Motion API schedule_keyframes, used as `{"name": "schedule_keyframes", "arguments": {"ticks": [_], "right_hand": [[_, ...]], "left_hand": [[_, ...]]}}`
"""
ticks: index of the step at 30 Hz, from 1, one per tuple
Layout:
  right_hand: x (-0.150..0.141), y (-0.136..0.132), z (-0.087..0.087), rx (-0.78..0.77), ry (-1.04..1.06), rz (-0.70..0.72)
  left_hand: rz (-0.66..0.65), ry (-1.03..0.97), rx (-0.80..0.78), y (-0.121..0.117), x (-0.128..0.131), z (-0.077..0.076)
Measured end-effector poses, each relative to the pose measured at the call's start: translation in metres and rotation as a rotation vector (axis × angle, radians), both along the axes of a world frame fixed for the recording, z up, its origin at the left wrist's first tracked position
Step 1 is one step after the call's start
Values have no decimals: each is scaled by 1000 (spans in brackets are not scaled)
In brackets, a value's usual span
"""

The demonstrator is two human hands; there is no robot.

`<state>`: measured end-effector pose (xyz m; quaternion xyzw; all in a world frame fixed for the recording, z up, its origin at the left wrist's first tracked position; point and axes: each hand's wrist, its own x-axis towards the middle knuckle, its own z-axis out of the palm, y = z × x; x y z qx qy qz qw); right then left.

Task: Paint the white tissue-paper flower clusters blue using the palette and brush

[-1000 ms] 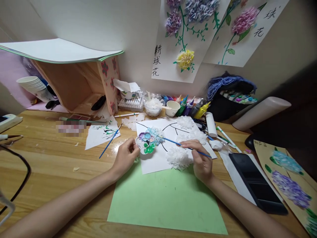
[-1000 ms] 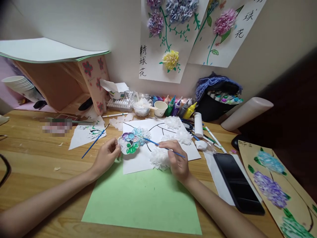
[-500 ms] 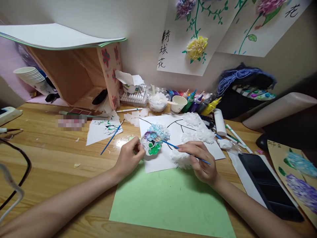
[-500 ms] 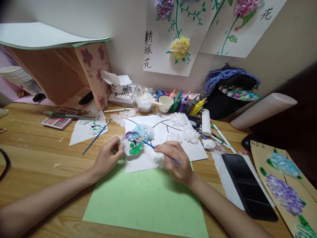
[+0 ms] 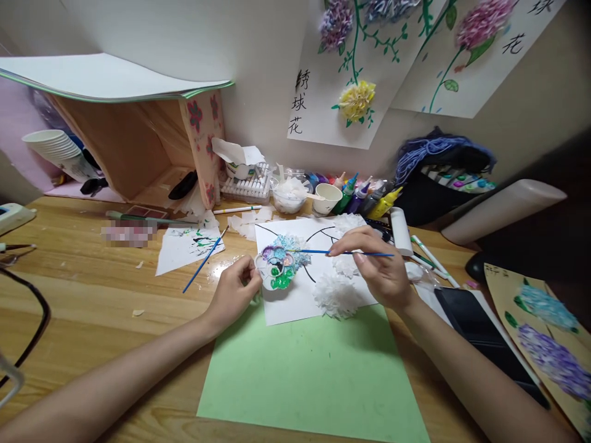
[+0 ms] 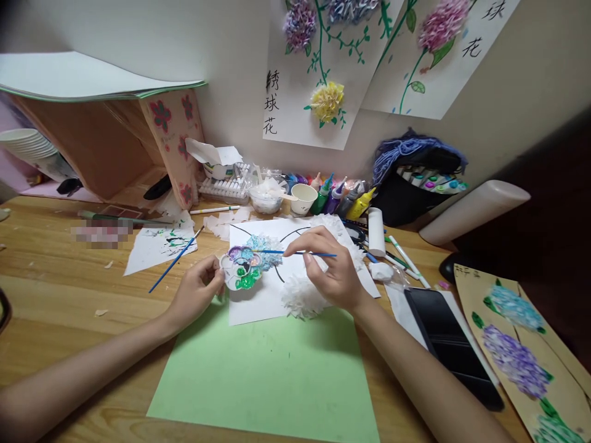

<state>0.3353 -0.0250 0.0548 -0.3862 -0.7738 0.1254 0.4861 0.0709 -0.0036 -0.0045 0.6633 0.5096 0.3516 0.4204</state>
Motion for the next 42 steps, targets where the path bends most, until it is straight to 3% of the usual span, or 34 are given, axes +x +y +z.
{"name": "schedule_keyframes", "arguments": {"ticks": [11, 23, 31, 42], "right_hand": [[10, 6, 2, 82, -103, 68], [11, 7, 4, 25, -111, 70], [27, 16, 4, 28, 113, -167], [25, 24, -15, -75, -20, -147]], "left_hand": [[-43, -44, -7, 0, 0, 2], [-50, -48, -11, 0, 0, 2], [12, -132, -87, 5, -1, 0], [41, -160, -119, 8, 1, -1]]}}
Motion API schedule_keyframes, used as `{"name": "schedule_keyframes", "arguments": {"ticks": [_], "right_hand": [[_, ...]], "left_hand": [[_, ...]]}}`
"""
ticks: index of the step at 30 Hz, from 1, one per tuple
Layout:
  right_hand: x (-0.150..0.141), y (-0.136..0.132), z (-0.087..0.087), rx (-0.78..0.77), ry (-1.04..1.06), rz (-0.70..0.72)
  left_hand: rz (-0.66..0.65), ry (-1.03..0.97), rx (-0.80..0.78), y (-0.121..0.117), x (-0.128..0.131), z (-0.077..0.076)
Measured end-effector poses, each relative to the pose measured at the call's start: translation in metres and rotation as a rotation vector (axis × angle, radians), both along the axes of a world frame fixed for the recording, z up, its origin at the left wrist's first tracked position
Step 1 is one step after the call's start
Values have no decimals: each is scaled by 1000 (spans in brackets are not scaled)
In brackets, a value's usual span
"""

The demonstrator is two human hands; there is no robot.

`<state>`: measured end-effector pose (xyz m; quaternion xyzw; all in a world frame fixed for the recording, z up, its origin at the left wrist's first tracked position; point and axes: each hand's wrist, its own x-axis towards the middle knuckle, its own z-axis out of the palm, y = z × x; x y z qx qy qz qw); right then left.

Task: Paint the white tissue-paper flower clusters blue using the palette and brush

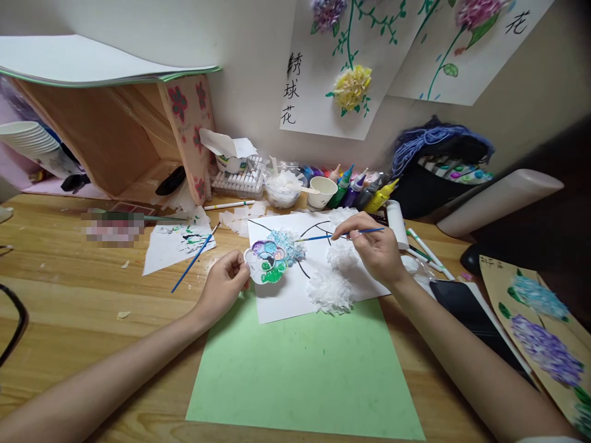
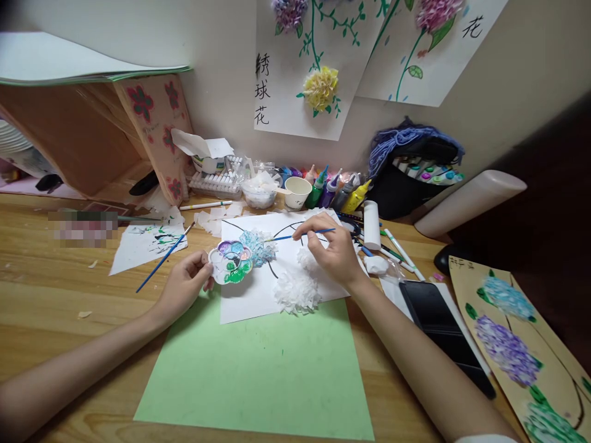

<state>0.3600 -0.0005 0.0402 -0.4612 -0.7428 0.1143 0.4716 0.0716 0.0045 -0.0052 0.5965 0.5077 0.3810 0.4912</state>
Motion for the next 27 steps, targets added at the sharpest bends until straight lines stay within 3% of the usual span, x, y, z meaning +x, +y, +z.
{"name": "schedule_keyframes", "arguments": {"ticks": [27], "right_hand": [[-1, -2, 4, 78, -61, 15]], "left_hand": [[-21, 16, 12, -1, 0, 0]]}}
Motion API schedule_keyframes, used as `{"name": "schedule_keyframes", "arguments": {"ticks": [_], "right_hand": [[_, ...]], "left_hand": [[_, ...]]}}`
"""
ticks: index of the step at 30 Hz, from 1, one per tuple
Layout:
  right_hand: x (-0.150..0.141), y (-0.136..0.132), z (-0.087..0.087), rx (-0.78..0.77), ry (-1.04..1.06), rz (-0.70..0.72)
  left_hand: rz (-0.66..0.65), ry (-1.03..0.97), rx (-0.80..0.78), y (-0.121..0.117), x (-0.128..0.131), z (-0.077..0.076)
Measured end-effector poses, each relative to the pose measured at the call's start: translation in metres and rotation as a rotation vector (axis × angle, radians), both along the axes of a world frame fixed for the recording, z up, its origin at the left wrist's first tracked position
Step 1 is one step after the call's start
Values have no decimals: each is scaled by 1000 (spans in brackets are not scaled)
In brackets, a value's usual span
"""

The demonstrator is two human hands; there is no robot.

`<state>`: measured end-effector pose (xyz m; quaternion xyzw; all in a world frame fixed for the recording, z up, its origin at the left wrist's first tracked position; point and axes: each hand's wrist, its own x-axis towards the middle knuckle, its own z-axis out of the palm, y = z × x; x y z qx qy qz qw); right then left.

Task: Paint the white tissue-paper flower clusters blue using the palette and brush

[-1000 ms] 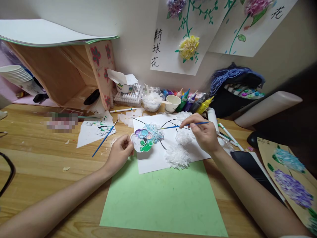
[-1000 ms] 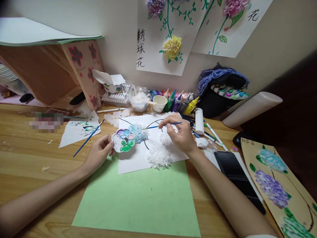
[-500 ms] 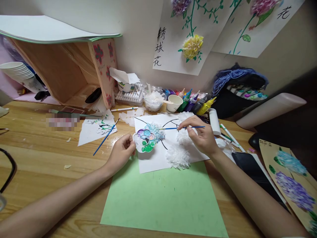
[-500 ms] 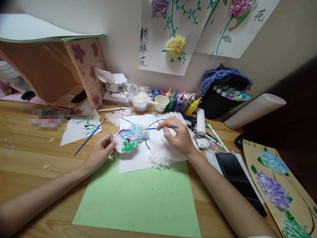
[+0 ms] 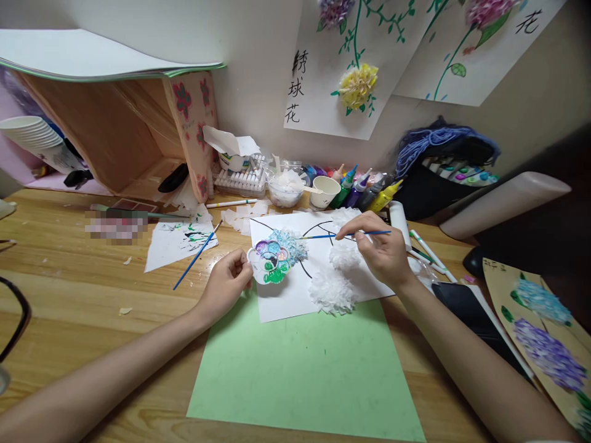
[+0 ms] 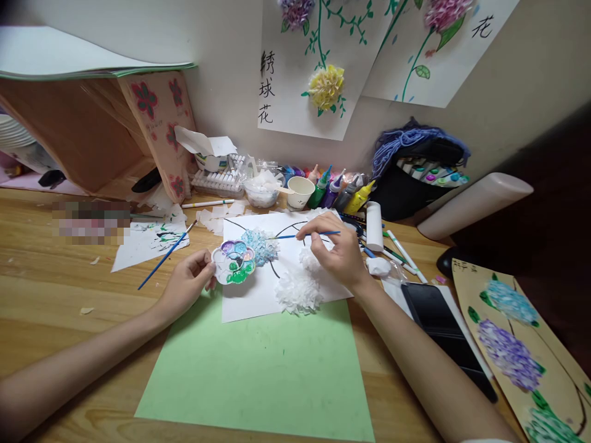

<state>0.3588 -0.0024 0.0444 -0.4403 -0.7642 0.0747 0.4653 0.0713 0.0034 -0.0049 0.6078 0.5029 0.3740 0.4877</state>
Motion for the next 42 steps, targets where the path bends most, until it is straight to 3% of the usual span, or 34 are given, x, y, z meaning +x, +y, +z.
{"name": "schedule_keyframes", "arguments": {"ticks": [31, 36, 42], "right_hand": [[3, 1, -1, 38, 36, -25], [-7, -9, 3, 11, 100, 101], [-25, -17, 6, 42, -57, 202]], "left_hand": [[-16, 13, -12, 1, 0, 0], [-20, 5, 0, 1, 0, -1], [-31, 21, 5, 0, 1, 1]]}}
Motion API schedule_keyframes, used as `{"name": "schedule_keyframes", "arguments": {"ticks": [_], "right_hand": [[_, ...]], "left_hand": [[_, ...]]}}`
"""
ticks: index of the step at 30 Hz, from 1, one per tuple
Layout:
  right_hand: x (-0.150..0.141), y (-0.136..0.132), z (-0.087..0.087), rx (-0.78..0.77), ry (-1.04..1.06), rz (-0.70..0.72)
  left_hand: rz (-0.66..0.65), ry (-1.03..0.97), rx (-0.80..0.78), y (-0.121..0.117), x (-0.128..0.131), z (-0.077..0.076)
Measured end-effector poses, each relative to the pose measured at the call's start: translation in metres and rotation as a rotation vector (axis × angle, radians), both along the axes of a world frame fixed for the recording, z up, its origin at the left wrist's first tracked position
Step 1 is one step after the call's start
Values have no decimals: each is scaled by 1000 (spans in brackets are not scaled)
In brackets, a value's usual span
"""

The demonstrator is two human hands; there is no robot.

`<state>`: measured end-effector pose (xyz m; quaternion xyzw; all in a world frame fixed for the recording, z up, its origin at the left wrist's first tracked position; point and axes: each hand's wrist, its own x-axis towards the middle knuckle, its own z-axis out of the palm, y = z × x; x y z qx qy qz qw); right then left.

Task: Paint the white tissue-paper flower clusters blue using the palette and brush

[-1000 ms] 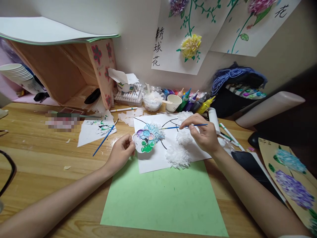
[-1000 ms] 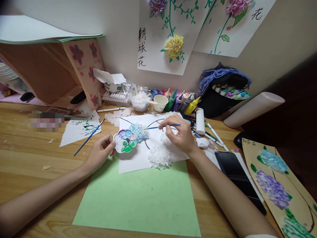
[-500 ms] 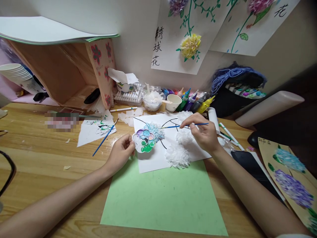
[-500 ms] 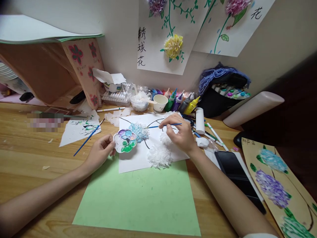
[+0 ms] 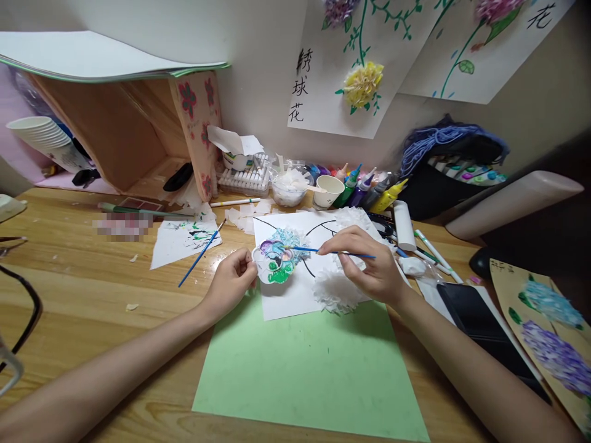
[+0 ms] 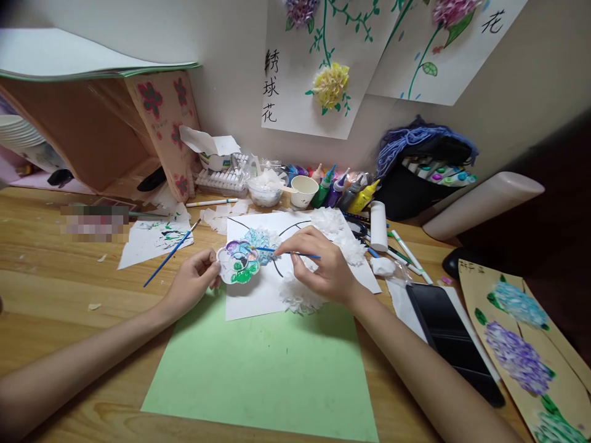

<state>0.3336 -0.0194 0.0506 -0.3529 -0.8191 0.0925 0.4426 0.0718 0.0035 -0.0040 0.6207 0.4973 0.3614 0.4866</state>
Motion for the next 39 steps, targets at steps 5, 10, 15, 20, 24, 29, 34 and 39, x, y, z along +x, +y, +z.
{"name": "schedule_keyframes", "arguments": {"ticks": [5, 10, 15, 20, 24, 29, 34, 39], "right_hand": [[-1, 0, 0, 20, 3, -15], [6, 1, 1, -18, 62, -26], [20, 6, 4, -29, 244, -217], [28, 14, -2, -78, 188, -259], [27, 17, -9, -89, 137, -235], [25, 16, -9, -64, 108, -249], [24, 16, -8, -42, 86, -209], [24, 15, -9, -14, 81, -220]], "left_hand": [[-3, 2, -4, 0, 0, -1], [1, -11, -10, 1, 0, -2], [-17, -41, -36, 1, 0, -1], [-73, -18, -47, 0, 0, 0], [-111, 41, -49, -1, -1, 0], [-133, 64, -56, -2, -1, -3], [-145, 108, -38, -2, -2, -6], [-164, 143, -27, -2, -2, -3]]}}
